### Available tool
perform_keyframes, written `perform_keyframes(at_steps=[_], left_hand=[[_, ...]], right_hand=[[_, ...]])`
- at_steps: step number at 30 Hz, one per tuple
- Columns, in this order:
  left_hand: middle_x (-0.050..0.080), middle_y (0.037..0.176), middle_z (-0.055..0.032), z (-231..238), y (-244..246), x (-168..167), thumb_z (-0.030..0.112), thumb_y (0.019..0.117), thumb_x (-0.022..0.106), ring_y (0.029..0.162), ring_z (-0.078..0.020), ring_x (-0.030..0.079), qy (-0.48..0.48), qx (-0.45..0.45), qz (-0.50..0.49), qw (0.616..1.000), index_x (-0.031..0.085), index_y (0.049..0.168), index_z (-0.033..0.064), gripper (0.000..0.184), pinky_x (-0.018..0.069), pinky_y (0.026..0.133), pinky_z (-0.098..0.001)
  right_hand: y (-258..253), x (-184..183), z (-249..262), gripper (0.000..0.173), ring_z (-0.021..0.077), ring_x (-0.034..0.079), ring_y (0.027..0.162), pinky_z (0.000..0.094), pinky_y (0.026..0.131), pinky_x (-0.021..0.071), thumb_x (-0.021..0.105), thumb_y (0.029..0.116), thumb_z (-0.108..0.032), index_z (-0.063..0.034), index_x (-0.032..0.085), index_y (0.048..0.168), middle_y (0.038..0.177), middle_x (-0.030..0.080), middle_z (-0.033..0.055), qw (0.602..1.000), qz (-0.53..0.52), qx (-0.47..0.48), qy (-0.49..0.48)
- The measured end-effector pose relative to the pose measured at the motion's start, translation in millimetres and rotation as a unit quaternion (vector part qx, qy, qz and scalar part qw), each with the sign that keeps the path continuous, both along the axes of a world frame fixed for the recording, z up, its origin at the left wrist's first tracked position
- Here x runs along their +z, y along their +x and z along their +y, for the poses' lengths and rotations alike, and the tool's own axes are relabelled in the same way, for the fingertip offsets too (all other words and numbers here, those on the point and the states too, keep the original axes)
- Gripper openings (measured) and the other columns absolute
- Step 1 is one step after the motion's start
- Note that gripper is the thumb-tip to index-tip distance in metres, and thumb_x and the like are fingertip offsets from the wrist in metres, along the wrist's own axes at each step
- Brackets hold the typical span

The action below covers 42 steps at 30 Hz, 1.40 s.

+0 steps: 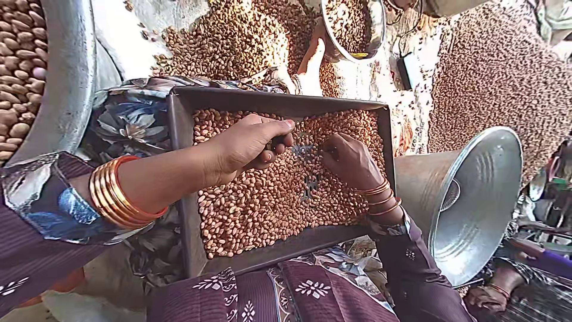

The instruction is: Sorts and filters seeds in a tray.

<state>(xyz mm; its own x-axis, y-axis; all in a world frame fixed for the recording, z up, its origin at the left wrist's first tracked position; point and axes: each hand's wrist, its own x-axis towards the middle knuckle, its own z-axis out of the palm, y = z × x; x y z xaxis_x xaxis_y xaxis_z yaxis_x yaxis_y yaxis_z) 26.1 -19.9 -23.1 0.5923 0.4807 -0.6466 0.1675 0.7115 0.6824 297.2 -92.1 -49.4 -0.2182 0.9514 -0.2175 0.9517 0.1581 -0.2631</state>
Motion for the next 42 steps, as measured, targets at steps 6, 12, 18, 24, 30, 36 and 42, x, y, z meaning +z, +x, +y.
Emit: perform_keyframes(at_steps=[6,12,18,24,30,36,42], left_hand=[[0.051,0.063,0.0062,-2.2,1.4,-0.6,0.034,0.1117,0.039,0.044,0.0011,0.036,-0.02,-0.006,-0.004,1.0,0.06,0.084,0.0143,0.04,0.0293,0.041,-0.0123],[0.052,0.064,0.0056,-7.1,3.4,-4.0,0.035,0.1112,0.04,0.044,0.0005,0.037,-0.031,-0.022,0.002,0.999,0.061,0.083,0.0139,0.041,0.0295,0.041,-0.0126],[0.059,0.068,0.0036,-12.7,7.1,-8.2,0.034,0.1111,0.04,0.051,-0.0022,0.049,-0.055,-0.023,0.02,0.998,0.065,0.086,0.0129,0.041,0.0378,0.046,-0.0141],[0.074,0.1,-0.0079,-26.8,11.1,-16.6,0.038,0.1127,0.033,0.095,-0.0201,0.074,-0.123,-0.011,-0.033,0.992,0.071,0.101,0.0062,0.05,0.0604,0.089,-0.0356],[0.07,0.084,-0.003,-27.6,10.7,-12.1,0.031,0.1111,0.042,0.078,-0.0131,0.071,-0.147,0.012,-0.007,0.989,0.068,0.091,0.0091,0.04,0.0603,0.075,-0.0278],[0.071,0.084,-0.0034,-24.9,10.8,-13.0,0.028,0.1114,0.041,0.077,-0.0123,0.072,-0.132,0.022,-0.017,0.991,0.069,0.092,0.0071,0.04,0.0601,0.073,-0.0256],[0.074,0.089,-0.0045,-29.8,5.5,-24.5,0.035,0.1116,0.039,0.086,-0.0175,0.075,-0.126,0.046,-0.044,0.99,0.07,0.097,0.0077,0.044,0.0612,0.085,-0.0344]], right_hand=[[8.0,26.8,-24.3,0.014,0.0253,0.071,0.079,0.0426,0.071,0.0597,0.063,0.0974,-0.008,-0.0072,0.077,0.101,0.092,0.072,0.0109,0.998,0.007,0.062,-0.031],[11.2,2.3,-49.2,0.009,0.03,0.07,0.085,0.0423,0.072,0.0602,0.065,0.0972,-0.006,-0.0029,0.074,0.1,0.093,0.068,0.0144,0.994,-0.053,0.088,-0.028],[-1.3,16.8,-41.4,0.01,0.0273,0.069,0.075,0.0399,0.066,0.059,0.065,0.0952,-0.009,-0.0023,0.073,0.097,0.088,0.068,0.014,0.998,-0.013,0.06,0.005],[-34.6,57.3,-41.4,0.013,0.0085,0.072,0.081,0.0221,0.07,0.0624,0.068,0.0964,-0.012,-0.0047,0.073,0.106,0.103,0.072,0.008,0.982,0.167,0.065,0.061],[-26.2,8.4,-67.3,0.016,0.0249,0.072,0.084,0.0385,0.072,0.0604,0.061,0.101,-0.017,-0.0077,0.074,0.1,0.093,0.072,0.0101,0.988,0.049,0.127,-0.079],[-30.5,2.8,-71.6,0.019,0.0239,0.07,0.076,0.0375,0.067,0.059,0.06,0.0996,-0.018,-0.0047,0.072,0.097,0.088,0.069,0.0107,0.99,0.05,0.108,-0.077],[-40.6,49.5,-51.8,0.016,0.0091,0.068,0.074,0.0207,0.064,0.0564,0.067,0.098,-0.012,-0.003,0.072,0.109,0.096,0.072,0.01,0.978,0.134,0.024,0.157]])
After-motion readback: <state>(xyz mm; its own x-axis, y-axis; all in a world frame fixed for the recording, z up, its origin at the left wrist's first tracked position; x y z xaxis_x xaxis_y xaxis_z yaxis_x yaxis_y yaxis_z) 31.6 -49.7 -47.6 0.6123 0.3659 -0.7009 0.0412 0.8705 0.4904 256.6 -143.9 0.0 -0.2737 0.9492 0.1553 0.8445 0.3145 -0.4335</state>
